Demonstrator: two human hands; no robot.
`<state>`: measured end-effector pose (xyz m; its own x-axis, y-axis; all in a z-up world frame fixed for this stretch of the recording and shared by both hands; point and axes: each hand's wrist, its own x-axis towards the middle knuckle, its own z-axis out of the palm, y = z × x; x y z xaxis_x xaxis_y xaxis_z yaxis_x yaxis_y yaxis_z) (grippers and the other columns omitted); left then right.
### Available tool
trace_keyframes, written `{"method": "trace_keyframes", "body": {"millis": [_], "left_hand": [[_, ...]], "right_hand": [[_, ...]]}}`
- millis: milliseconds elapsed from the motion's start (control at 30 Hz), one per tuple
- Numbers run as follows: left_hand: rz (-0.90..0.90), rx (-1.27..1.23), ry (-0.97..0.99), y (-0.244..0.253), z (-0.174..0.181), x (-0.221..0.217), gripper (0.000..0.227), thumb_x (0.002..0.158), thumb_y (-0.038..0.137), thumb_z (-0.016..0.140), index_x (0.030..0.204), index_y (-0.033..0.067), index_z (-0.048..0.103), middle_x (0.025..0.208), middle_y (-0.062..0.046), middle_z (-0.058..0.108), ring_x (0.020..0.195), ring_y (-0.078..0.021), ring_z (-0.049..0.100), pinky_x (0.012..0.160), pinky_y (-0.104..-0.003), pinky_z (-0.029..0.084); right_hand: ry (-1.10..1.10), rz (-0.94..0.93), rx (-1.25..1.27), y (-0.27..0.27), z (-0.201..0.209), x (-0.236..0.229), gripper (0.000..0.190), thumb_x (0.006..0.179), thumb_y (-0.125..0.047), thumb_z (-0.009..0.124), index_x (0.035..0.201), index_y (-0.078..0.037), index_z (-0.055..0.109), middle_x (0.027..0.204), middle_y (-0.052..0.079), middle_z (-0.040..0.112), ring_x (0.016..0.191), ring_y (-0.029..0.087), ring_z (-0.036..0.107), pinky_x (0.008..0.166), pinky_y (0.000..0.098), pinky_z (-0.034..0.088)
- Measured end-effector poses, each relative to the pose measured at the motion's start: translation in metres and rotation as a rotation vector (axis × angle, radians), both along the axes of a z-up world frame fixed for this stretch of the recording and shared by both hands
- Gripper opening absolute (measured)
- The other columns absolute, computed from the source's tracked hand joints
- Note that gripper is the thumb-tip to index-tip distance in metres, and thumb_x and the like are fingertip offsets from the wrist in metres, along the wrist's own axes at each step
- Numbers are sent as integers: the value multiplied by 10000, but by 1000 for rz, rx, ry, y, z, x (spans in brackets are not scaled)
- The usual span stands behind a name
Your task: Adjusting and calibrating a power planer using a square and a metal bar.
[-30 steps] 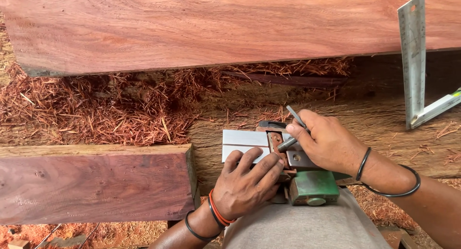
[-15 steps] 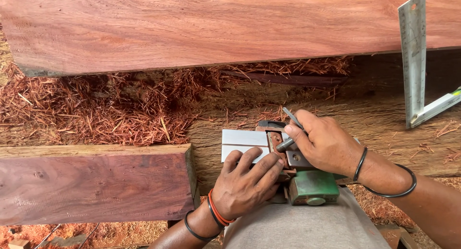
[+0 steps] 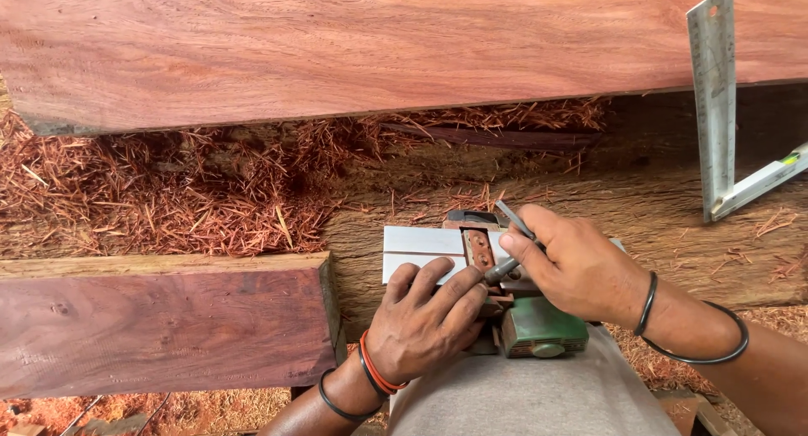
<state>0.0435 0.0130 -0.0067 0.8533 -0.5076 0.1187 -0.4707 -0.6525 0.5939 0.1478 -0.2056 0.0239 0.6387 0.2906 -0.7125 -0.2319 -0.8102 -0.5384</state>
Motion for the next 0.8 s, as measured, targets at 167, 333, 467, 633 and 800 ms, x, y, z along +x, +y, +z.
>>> {"method": "trace_keyframes", "body": {"millis": [167,333,467,633,800], "left_hand": [[-10,-5,2,1,0,0,390,891,305,769,1222,131,658,1326,-17,616,1223,-234,546,990,-408,390],[-8,8,-5,1,0,0,384,895,308,764,1222,133,659,1333,-16,618,1219,-236,546,988,-408,385],[-14,19,-18,1,0,1,372,902,307,751,1219,136,661,1337,-15,621,1221,-232,548,992,-404,383],[-14,-9,-6,2,1,2,381,906,309,746,1230,128,663,1328,-22,619,1217,-235,545,990,-407,384],[-19,-3,-4,2,0,1,379,903,314,751,1225,137,660,1335,-16,620,1225,-234,548,996,-410,388]], "right_hand": [[46,-10,-13,-1,-2,-1,297,971,-334,566,877,-53,591,625,184,626,567,352,635,554,471,504],[19,-15,-43,6,10,0,264,953,-322,576,911,-62,587,633,188,658,595,380,666,552,491,501],[-37,89,-11,4,6,1,265,939,-304,599,907,-44,554,620,200,659,581,403,673,523,515,486],[41,30,-55,7,8,0,293,966,-327,628,882,-52,574,600,201,667,533,394,674,504,515,487],[-98,45,48,3,3,-8,235,938,-266,624,889,-47,552,603,178,674,516,363,677,459,491,480]]}}
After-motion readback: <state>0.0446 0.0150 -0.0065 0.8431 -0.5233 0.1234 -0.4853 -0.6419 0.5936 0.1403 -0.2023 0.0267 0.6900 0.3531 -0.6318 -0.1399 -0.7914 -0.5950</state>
